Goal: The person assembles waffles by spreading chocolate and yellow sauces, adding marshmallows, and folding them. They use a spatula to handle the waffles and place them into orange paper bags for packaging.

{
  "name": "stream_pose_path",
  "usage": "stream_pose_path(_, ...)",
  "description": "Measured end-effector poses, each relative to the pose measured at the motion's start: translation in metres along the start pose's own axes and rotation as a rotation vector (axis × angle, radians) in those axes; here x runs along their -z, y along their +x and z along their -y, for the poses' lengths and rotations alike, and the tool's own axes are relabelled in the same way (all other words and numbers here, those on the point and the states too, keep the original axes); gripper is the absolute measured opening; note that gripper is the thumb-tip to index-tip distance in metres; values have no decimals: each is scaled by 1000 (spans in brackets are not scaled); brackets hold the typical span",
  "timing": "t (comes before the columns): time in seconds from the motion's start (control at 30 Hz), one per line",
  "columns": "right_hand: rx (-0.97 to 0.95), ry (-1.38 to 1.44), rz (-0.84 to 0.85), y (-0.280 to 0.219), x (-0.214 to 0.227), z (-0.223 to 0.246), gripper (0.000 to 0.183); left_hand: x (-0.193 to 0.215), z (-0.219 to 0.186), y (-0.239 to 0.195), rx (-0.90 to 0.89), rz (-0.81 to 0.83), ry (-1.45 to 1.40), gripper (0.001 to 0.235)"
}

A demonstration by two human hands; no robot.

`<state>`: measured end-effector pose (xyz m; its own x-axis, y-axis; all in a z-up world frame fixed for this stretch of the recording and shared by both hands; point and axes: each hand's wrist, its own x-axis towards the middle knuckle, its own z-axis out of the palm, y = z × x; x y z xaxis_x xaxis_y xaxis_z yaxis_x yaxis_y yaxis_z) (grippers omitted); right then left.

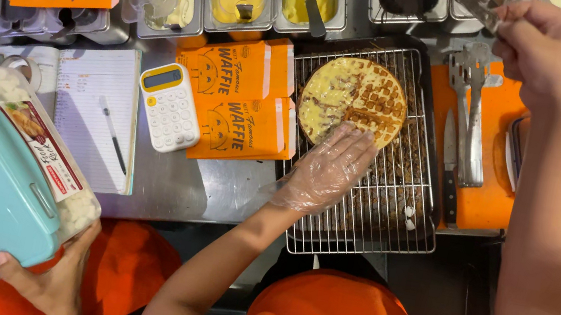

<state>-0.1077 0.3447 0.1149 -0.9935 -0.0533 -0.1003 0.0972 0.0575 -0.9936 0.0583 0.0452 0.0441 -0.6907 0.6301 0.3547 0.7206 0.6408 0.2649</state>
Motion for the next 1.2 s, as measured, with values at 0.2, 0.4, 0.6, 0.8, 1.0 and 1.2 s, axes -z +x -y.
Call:
stream_pose_path(0.2, 204, -596, -92, -135, -30, -38, 22, -10, 12, -23, 1, -41, -67, 48)
stream_pose_path(0.4, 447, -1054, -72, -151, -54, -76, 27, -16, 7, -24, 60, -93, -159, 40)
stream_pose_path(0.6, 556, -1071, -118, -166, -49, -83, 38, -16, 4, -24, 101, -87, -150, 38)
stream_pose_path(0.8, 601, -1135, -127, -113, -40, -90, 32, -16, 2, -25, 100, -115, -145, 43)
stream_pose_path(1.0, 532, -998, -71, -137, -35, -90, 30, -10, 1, -22, 126, -110, -177, 41)
stream_pose_path(1.2, 562, -1082, -118, -134, -17, -79, 28, -17, 0, -24, 128, -128, -166, 42)
